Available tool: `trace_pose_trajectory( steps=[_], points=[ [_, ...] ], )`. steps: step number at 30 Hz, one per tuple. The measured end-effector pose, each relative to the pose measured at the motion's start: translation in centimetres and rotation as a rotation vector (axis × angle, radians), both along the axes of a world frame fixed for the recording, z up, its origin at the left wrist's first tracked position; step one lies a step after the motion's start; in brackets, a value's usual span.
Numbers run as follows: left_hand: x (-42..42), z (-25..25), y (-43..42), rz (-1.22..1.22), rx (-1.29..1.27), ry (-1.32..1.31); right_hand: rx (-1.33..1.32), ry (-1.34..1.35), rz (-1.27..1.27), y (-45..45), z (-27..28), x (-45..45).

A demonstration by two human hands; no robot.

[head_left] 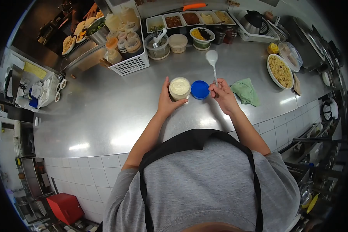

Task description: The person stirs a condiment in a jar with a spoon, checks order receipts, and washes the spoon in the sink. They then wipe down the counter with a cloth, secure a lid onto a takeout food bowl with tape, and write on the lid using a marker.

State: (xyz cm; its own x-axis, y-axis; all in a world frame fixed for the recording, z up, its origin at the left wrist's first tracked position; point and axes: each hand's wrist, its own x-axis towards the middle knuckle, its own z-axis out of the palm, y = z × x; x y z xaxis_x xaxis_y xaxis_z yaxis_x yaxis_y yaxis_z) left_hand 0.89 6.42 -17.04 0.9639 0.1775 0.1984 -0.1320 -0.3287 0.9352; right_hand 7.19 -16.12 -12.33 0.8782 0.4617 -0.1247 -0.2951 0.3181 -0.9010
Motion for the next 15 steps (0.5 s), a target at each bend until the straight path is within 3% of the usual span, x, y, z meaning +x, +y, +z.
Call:
trace_pose_trajectory(
  steps=[5, 7, 9, 11, 12, 14, 15],
  points=[
    [-0.5, -0.2, -0.8, 0.188, 0.056, -0.096, -0.017, 0.11, -0.104, -2.3, -2.4, 1.0],
    [-1.8, 1.1, -1.5, 0.559, 0.444, -0.266, 0.012, 0.174, -0.149, -2.7, -2.3, 0.8],
    [-3.0, 1.1, -1.9, 0.56, 0.504, -0.328, -0.105, 0.128, -0.173, -2.7, -1.4, 0.5],
    [-4.2, 1.3, -2.7, 0.084, 0.613, -0.567, -0.121, 0.112, -0.188, -2.6, -1.5, 0.4],
    [-3.9, 2.0, -3.5, 0.086, 0.617, -0.559, -0.138, 0.088, -0.197, -2.5, -1.6, 0.3],
    [-1.5, 3.8, -5.5, -0.225, 0.585, -0.457, -0.146, 0.11, -0.186, -2.0, -2.1, 0.1],
    [-0.1, 3.4, -6.3, -0.212, 0.591, -0.457, -0.157, 0.124, -0.178, -1.9, -2.2, 0.2]
  ],
)
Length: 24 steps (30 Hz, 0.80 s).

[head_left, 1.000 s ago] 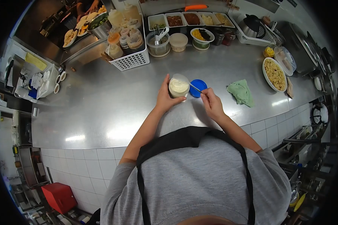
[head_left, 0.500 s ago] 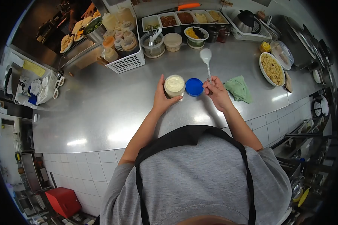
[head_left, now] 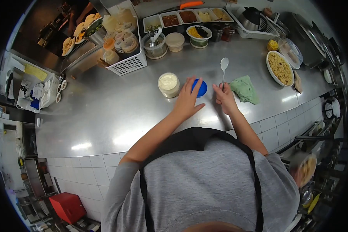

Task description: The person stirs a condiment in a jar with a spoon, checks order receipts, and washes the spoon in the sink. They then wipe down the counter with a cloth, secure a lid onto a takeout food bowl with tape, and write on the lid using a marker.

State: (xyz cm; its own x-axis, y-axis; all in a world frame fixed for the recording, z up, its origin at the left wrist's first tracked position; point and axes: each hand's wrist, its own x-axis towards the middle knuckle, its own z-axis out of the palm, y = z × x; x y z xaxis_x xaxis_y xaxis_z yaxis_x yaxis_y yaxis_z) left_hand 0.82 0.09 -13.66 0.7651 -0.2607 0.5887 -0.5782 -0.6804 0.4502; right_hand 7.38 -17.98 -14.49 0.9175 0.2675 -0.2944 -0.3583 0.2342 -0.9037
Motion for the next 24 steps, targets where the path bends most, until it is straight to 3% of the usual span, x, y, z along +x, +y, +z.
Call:
trace_pose_trajectory(
  steps=[2, 6, 8, 9, 10, 11, 12, 14, 17, 24],
  points=[
    [2.5, -1.3, -1.3, 0.271, 0.177, 0.321, -0.028, -0.005, 0.006, 0.3, 0.3, -0.2],
    [3.1, -0.7, -1.7, 0.198, 0.055, 0.38, 0.038, 0.024, 0.043, -0.3, 1.1, -0.1],
    [2.0, 0.1, -2.0, 0.045, -0.587, 0.505, 0.121, -0.002, 0.059, -0.5, 1.4, 0.2],
    [1.7, 0.0, -2.2, 0.053, -0.585, 0.508, 0.143, -0.09, 0.089, -0.4, 2.1, 0.2],
    [1.4, -0.2, -2.5, 0.036, -0.752, 0.527, 0.166, -0.176, 0.12, -0.3, 2.9, 0.1],
    [1.2, -0.3, -2.6, 0.017, -0.919, 0.54, 0.206, -0.159, 0.165, -0.2, 3.6, 0.0],
    [0.8, 0.5, -2.6, 0.024, -0.919, 0.538, 0.208, -0.157, 0.171, 0.0, 3.9, -0.2],
    [-0.2, 3.3, -2.9, -0.001, -1.282, 0.721, 0.16, -0.184, 0.253, 0.8, 4.1, -0.6],
    [-0.8, 4.2, -2.7, -0.102, -1.51, 0.816, 0.12, -0.237, 0.264, 2.0, 4.0, -1.4],
    [-1.8, 4.9, -1.5, -0.037, -1.599, 0.84, -0.079, -0.372, 0.256, 3.8, 5.2, -1.5]
  ],
)
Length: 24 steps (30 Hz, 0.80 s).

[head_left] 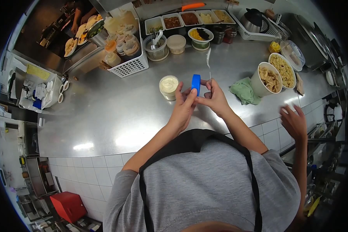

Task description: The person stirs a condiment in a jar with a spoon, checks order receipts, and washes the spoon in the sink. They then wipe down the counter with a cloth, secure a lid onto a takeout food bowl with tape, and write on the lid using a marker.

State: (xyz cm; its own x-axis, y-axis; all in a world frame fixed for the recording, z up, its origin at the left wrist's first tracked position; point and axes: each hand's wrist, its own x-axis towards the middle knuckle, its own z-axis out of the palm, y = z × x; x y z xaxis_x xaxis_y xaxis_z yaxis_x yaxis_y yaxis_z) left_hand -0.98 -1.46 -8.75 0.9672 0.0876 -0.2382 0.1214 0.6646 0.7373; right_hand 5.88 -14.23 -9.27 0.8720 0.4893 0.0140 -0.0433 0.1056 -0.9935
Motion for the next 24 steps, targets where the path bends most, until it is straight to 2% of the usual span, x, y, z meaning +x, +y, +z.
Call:
trace_pose_trajectory(
  steps=[2, 3, 5, 6, 8, 9, 11, 12, 14, 16, 18, 19, 21, 22, 24],
  points=[
    [-1.2, 0.4, 0.8, 0.12, 0.306, -0.167, -0.028, -0.005, -0.018, 0.6, 0.3, 0.9],
    [-1.9, 0.3, 1.6, 0.116, 0.305, -0.171, -0.162, -0.106, -0.004, 1.0, 0.3, 1.7],
    [-3.4, -0.5, 3.9, 0.449, 1.047, -0.349, -0.415, -0.357, 0.01, 2.0, -0.6, 3.7],
    [-3.5, -2.0, 5.2, 0.532, 1.15, -0.287, -0.412, -0.355, 0.005, 2.5, -0.3, 4.2],
    [-2.7, -5.7, 7.7, 0.493, 1.206, -0.086, -0.57, -0.523, 0.163, 4.2, 0.7, 4.6],
    [-2.0, -7.5, 8.4, 0.501, 1.209, -0.08, -0.566, -0.526, 0.172, 5.2, 0.7, 4.8],
    [0.2, -9.6, 9.3, 0.334, 1.254, -0.203, -0.624, -0.733, 0.262, 6.9, 0.7, 5.3],
    [1.2, -9.0, 9.3, 0.339, 1.252, -0.204, -0.625, -0.737, 0.265, 7.4, 0.8, 5.6],
    [2.5, -7.3, 9.0, 0.06, 1.006, -0.071, -0.68, -0.835, 0.354, 8.2, 1.1, 6.0],
    [2.6, -7.4, 9.1, 0.12, 1.028, -0.138, -0.716, -0.859, 0.434, 8.1, 1.6, 6.5],
    [2.6, -7.1, 9.8, -0.041, 1.043, -0.292, -0.76, -0.881, 0.5, 7.0, 2.9, 7.0],
    [2.6, -6.0, 10.0, -0.043, 1.04, -0.297, -0.759, -0.82, 0.565, 6.1, 3.8, 6.7],
    [2.0, -3.8, 10.7, -0.398, 0.799, -0.22, -0.671, -0.79, 0.626, 4.8, 3.1, 7.0],
    [2.0, -3.3, 11.2, -0.396, 0.795, -0.219, -0.673, -0.789, 0.629, 4.5, 3.8, 6.5],
    [2.7, -2.7, 12.3, -0.828, 0.413, -0.084, -0.595, -0.685, 0.693, 3.6, 5.7, 5.2]
  ],
)
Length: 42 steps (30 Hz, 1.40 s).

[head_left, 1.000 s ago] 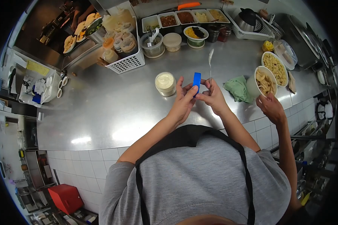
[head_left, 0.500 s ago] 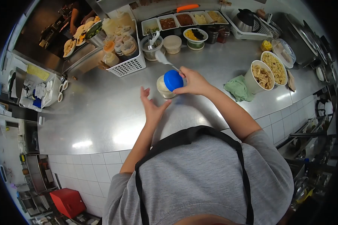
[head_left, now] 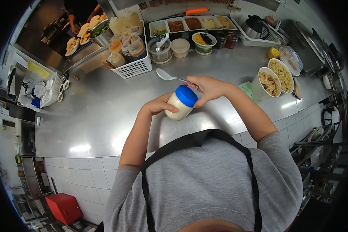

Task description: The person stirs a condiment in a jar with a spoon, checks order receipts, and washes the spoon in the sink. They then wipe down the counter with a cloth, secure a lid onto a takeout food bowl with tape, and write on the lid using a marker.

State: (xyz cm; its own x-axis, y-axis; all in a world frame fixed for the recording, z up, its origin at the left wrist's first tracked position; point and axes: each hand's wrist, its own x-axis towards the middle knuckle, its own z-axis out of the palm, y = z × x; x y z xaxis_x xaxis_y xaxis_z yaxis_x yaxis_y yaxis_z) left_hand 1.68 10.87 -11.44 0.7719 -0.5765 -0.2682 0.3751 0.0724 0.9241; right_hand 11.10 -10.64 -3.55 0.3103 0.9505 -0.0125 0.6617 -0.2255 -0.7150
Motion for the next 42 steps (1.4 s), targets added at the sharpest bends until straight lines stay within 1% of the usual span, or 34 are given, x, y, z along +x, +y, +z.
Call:
trace_pose_trajectory(
  steps=[1, 2, 4, 6, 8, 9, 11, 12, 14, 15, 16, 18, 19, 20, 22, 23, 24, 25, 26, 28, 29, 30, 32, 33, 34, 35, 36, 37, 38, 39, 40, 42],
  points=[
    [0.2, -0.6, 0.6, -0.083, -0.086, 0.092, -0.074, 0.059, 0.007, -0.1, 0.5, -0.3],
    [0.1, -0.9, 0.5, -0.086, -0.088, 0.091, -0.076, 0.058, 0.004, -0.2, 1.1, -0.7],
    [-0.1, -1.1, 0.1, -0.043, -0.422, 0.198, -0.047, 0.116, 0.025, -0.5, 2.0, -1.3],
    [0.5, -2.7, 0.3, -0.091, -0.436, 0.205, -0.003, 0.145, 0.004, -1.0, 2.2, -1.3],
    [1.2, -4.0, 1.0, -0.077, -0.431, 0.41, -0.01, 0.117, -0.022, -1.6, 2.3, -1.2],
    [1.3, -3.1, 0.5, -0.085, -0.428, 0.409, -0.008, 0.114, -0.03, -1.8, 1.5, -1.0],
    [1.5, -0.2, -1.0, -0.077, -0.254, 0.199, 0.041, 0.293, -0.206, -2.3, -1.0, -0.1],
    [1.7, 0.2, -1.6, -0.095, -0.253, 0.197, 0.043, 0.289, -0.223, -2.6, -1.0, 0.1],
    [2.2, 0.7, -2.9, 0.02, -0.041, 0.015, -0.097, 0.135, -0.434, -3.1, -1.0, 0.4],
    [2.2, 1.1, -3.4, 0.059, -0.031, 0.027, -0.074, 0.049, -0.464, -3.5, -1.5, 1.0],
    [2.3, 0.7, -3.5, 0.028, -0.031, 0.027, -0.074, 0.049, -0.495, -4.2, -1.3, 1.0],
    [2.8, 0.2, -3.5, 0.024, -0.146, 0.058, 0.301, 0.402, -0.396, -5.6, 0.0, 1.1],
    [3.2, 0.3, -3.8, -0.012, -0.135, 0.068, 0.32, 0.497, -0.308, -6.3, 0.8, 1.1],
    [3.7, 0.2, -4.2, -0.028, -0.129, 0.07, 0.33, 0.496, -0.324, -6.8, 0.6, 1.4],
    [4.8, 0.1, -5.0, -0.022, -0.161, 0.07, 0.244, 0.375, -0.199, -7.2, 0.5, 2.2],
    [5.3, -0.2, -5.2, -0.004, -0.17, 0.074, 0.246, 0.388, -0.189, -7.5, 0.7, 2.9],
    [5.9, -0.9, -5.2, -0.028, -0.184, 0.087, 0.132, 0.45, -0.348, -8.2, 1.8, 3.5],
    [6.3, -1.2, -5.5, 0.027, -0.196, 0.123, 0.012, 0.503, -0.513, -9.0, 2.3, 4.0],
    [6.8, -1.5, -5.9, 0.076, -0.21, 0.153, 0.008, 0.505, -0.51, -9.7, 1.9, 4.7],
    [7.5, -1.6, -6.7, 0.09, -0.251, 0.163, 0.277, 0.323, -0.582, -10.8, 1.1, 5.4],
    [7.8, -1.5, -7.0, 0.083, -0.264, 0.176, 0.323, 0.216, -0.5, -11.5, 0.9, 5.8],
    [8.3, -1.4, -7.2, 0.075, -0.277, 0.187, 0.328, 0.217, -0.504, -11.7, 1.5, 5.6],
    [9.0, -1.5, -8.0, 0.036, -0.274, 0.188, 0.23, 0.364, -0.408, -12.1, 2.6, 5.1],
    [9.3, -1.3, -8.6, 0.001, -0.275, 0.188, 0.232, 0.364, -0.416, -12.2, 2.5, 5.4],
    [9.6, -1.0, -9.2, -0.008, -0.274, 0.189, 0.169, 0.418, -0.377, -12.2, 2.1, 6.0],
    [9.9, -0.7, -9.8, -0.04, -0.261, 0.124, 0.106, 0.469, -0.337, -12.2, 1.7, 6.5],
    [10.1, -0.1, -10.6, -0.073, -0.251, 0.057, 0.107, 0.465, -0.346, -12.3, 1.4, 6.8],
    [10.1, 0.8, -11.7, -0.087, -0.255, 0.054, 0.143, 0.409, -0.371, -12.5, 1.0, 7.2],
    [10.0, 1.6, -12.7, -0.02, -0.207, 0.008, 0.178, 0.352, -0.396, -12.8, 0.5, 7.6],
    [10.1, 2.1, -13.7, 0.049, -0.157, -0.036, 0.187, 0.225, -0.434, -12.9, 0.4, 7.7],
    [10.3, 2.3, -14.8, 0.035, -0.158, -0.035, 0.188, 0.224, -0.447, -13.3, 0.5, 8.0],
    [11.0, 2.5, -17.3, 0.151, 0.25, -0.367, 0.049, 0.057, -0.498, -13.9, 0.9, 8.4]
  ],
)
